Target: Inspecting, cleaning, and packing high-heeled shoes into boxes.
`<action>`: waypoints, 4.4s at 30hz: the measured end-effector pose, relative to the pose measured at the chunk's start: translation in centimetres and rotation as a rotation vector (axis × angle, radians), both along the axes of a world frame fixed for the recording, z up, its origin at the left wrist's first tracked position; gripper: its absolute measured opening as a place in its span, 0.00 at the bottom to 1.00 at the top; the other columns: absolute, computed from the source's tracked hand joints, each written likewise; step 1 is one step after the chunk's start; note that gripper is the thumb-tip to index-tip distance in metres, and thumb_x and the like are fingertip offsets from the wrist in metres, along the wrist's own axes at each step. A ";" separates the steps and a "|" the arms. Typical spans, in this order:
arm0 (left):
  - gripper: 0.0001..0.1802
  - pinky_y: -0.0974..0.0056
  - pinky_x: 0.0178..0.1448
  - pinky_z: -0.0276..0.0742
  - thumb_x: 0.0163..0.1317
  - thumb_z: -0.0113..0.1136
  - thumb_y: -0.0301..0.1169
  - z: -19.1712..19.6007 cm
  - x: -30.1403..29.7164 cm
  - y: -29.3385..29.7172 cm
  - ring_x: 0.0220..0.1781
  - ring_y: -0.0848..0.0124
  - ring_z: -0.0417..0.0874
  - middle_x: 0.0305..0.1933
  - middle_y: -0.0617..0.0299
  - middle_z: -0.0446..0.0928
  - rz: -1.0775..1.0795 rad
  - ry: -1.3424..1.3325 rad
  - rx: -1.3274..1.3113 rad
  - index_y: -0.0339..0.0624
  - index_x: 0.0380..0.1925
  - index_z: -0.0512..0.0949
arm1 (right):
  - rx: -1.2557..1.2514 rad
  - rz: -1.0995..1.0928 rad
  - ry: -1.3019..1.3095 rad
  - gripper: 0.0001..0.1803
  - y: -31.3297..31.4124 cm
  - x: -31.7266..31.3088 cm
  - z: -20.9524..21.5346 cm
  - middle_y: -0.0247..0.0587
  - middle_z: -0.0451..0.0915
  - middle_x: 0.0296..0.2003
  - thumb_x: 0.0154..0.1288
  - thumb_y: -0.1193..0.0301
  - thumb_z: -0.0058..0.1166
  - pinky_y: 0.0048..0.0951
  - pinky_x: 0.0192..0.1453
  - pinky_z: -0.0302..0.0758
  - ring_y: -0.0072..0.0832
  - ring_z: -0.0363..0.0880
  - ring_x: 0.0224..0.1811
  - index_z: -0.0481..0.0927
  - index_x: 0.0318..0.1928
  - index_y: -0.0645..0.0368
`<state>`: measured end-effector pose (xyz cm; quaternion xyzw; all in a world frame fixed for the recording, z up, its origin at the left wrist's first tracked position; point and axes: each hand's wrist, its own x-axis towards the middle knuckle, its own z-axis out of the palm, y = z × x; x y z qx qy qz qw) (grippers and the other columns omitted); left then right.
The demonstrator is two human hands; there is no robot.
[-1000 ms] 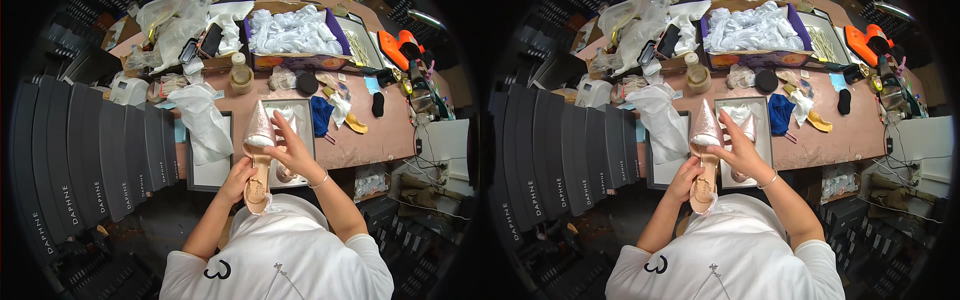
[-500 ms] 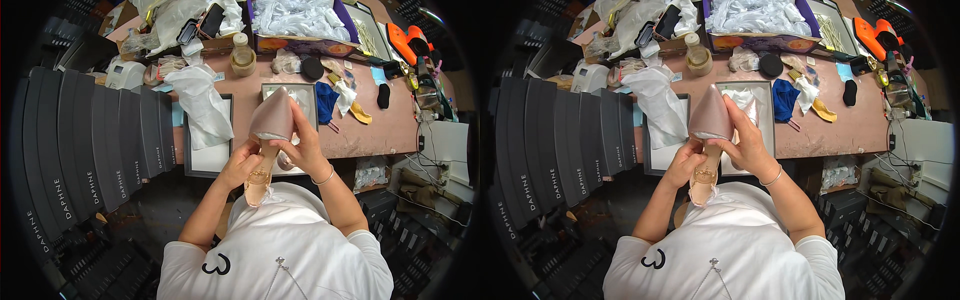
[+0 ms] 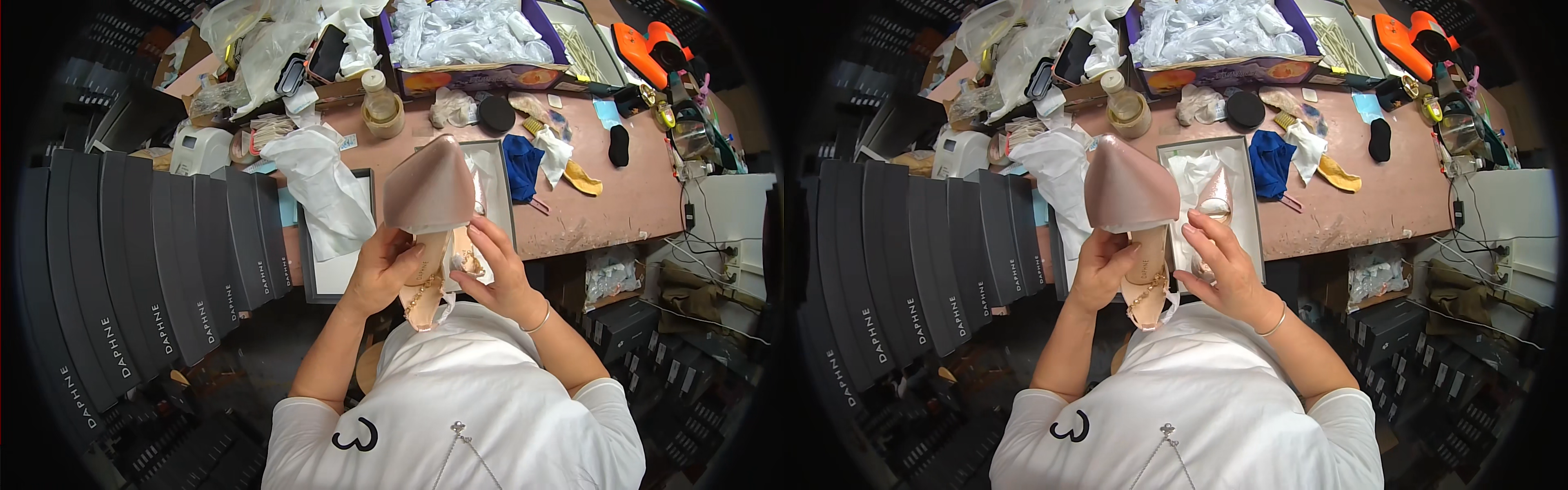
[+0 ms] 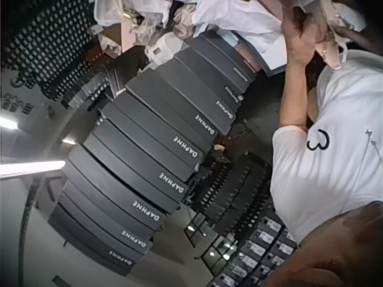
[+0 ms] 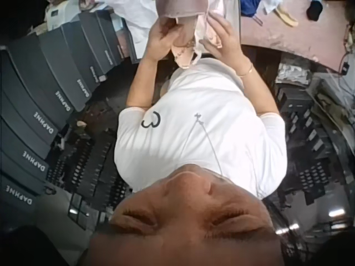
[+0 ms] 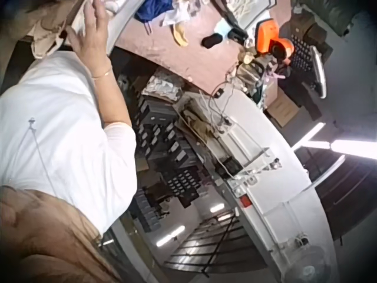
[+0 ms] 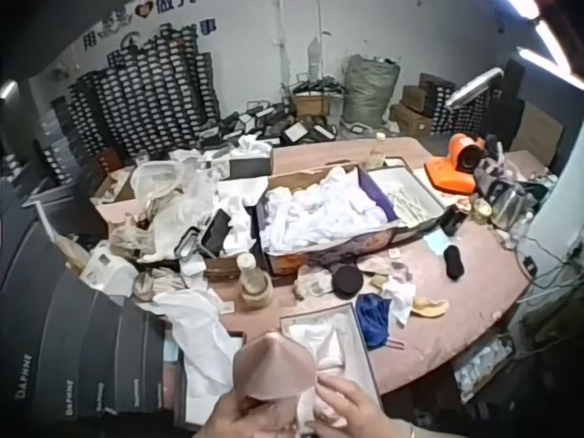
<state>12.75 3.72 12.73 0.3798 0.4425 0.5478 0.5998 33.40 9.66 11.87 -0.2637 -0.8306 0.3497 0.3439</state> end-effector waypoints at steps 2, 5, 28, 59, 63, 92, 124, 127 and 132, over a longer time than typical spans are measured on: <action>0.20 0.66 0.58 0.68 0.64 0.50 0.21 0.9 -0.3 0.1 0.52 0.73 0.73 0.50 0.58 0.74 -0.003 0.032 0.022 0.33 0.56 0.66 | -0.060 -0.022 0.033 0.38 -0.3 -0.3 -0.1 0.53 0.65 0.60 0.48 0.75 0.67 0.39 0.62 0.69 0.47 0.69 0.59 0.67 0.61 0.60; 0.19 0.67 0.57 0.69 0.63 0.51 0.19 1.5 -1.1 0.1 0.52 0.74 0.73 0.49 0.60 0.74 0.002 0.136 0.120 0.33 0.55 0.68 | -0.084 0.015 0.046 0.37 -0.4 -0.6 -0.4 0.53 0.66 0.60 0.48 0.75 0.67 0.38 0.61 0.69 0.47 0.69 0.59 0.66 0.61 0.61; 0.26 0.64 0.58 0.70 0.53 0.48 0.22 -1.2 -0.2 3.4 0.54 0.66 0.76 0.53 0.51 0.75 -0.308 -0.532 -0.297 0.31 0.56 0.67 | 0.031 -0.021 0.049 0.41 -0.5 0.6 -2.2 0.53 0.64 0.60 0.43 0.76 0.70 0.43 0.60 0.69 0.50 0.67 0.60 0.66 0.61 0.56; 0.33 0.46 0.65 0.67 0.62 0.48 0.58 -6.2 3.7 -1.1 0.60 0.58 0.72 0.60 0.56 0.69 -0.178 -1.140 -0.436 0.46 0.57 0.69 | -0.631 0.474 0.211 0.15 3.2 -4.6 1.4 0.47 0.75 0.49 0.65 0.72 0.51 0.32 0.56 0.71 0.40 0.75 0.51 0.74 0.52 0.60; 0.32 0.41 0.68 0.61 0.64 0.45 0.57 -6.2 3.7 -1.7 0.60 0.53 0.72 0.59 0.49 0.71 0.038 -0.991 -0.657 0.41 0.54 0.72 | -0.329 0.222 0.208 0.23 4.4 -2.1 0.0 0.47 0.74 0.52 0.61 0.70 0.58 0.34 0.57 0.72 0.37 0.75 0.54 0.73 0.56 0.62; 0.26 0.49 0.60 0.74 0.70 0.41 0.49 -6.2 2.1 -1.3 0.56 0.49 0.75 0.51 0.44 0.73 0.399 -0.495 -0.619 0.36 0.53 0.67 | -0.313 0.258 -0.219 0.09 1.7 3.1 -6.0 0.49 0.71 0.55 0.54 0.74 0.59 0.35 0.56 0.70 0.43 0.73 0.53 0.78 0.38 0.60; 0.30 0.52 0.58 0.75 0.68 0.40 0.55 -4.7 2.5 -2.4 0.52 0.53 0.78 0.46 0.45 0.77 0.411 -0.728 -0.501 0.37 0.48 0.73 | -1.722 -0.195 -0.019 0.18 -0.6 3.2 -14.7 0.40 0.78 0.42 0.68 0.65 0.50 0.25 0.45 0.78 0.23 0.79 0.41 0.74 0.51 0.68; 0.31 0.48 0.59 0.75 0.67 0.44 0.54 -5.1 1.9 -2.5 0.55 0.53 0.77 0.49 0.49 0.76 0.434 -0.723 -0.485 0.35 0.51 0.72 | -1.561 -0.159 0.030 0.17 -1.8 2.6 -14.4 0.37 0.80 0.38 0.67 0.68 0.53 0.23 0.42 0.77 0.21 0.78 0.36 0.75 0.51 0.68; 0.30 0.49 0.60 0.74 0.67 0.45 0.52 -5.6 1.1 -2.4 0.54 0.53 0.77 0.48 0.46 0.76 0.435 -0.731 -0.459 0.34 0.50 0.72 | -1.195 -0.225 0.100 0.16 -2.6 3.1 -7.9 0.38 0.79 0.38 0.65 0.70 0.55 0.23 0.41 0.76 0.22 0.78 0.38 0.76 0.49 0.66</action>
